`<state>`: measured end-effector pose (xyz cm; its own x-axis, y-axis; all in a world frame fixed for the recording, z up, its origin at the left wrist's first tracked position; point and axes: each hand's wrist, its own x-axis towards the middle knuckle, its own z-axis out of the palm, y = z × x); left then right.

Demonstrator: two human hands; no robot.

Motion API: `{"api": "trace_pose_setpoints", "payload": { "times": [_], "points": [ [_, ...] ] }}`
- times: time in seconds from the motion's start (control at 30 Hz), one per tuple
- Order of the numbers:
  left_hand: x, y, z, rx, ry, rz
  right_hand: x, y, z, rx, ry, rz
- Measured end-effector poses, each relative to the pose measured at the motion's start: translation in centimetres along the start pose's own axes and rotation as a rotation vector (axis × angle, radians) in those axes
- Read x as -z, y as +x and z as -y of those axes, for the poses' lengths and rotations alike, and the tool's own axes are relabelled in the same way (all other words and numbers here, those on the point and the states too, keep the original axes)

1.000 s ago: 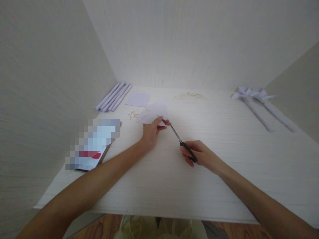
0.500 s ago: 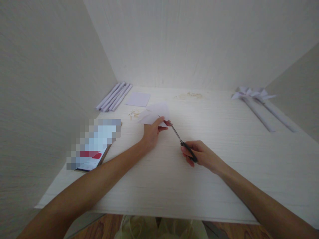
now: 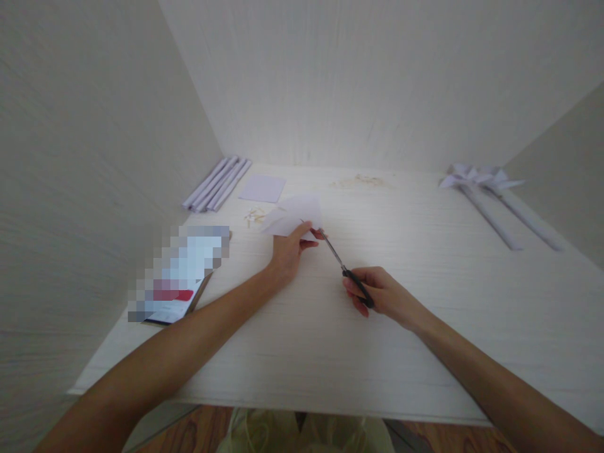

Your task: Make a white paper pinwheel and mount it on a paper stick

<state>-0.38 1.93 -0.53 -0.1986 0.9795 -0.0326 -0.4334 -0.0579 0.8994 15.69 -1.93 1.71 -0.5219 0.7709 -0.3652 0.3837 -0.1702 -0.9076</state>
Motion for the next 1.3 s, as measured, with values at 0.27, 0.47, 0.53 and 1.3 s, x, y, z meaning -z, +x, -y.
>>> {"api": "trace_pose_setpoints", "payload": {
  "times": [0.27,0.47,0.53,1.3],
  "points": [
    [0.0,-0.1,-0.1,0.002,0.018,-0.001,0.0,0.0,-0.5,0.018,-0.002,0.008],
    [0.0,0.0,0.0,0.000,0.020,-0.009,-0.1,0.0,-0.3,-0.010,0.038,0.001],
    [0.0,0.0,0.0,-0.003,0.015,-0.009,-0.1,0.0,-0.2,-0.012,0.057,0.006],
    [-0.2,-0.2,0.3,-0.026,0.033,-0.074,-0.2,0.1,0.3,0.005,0.027,0.019]
  ]
}}
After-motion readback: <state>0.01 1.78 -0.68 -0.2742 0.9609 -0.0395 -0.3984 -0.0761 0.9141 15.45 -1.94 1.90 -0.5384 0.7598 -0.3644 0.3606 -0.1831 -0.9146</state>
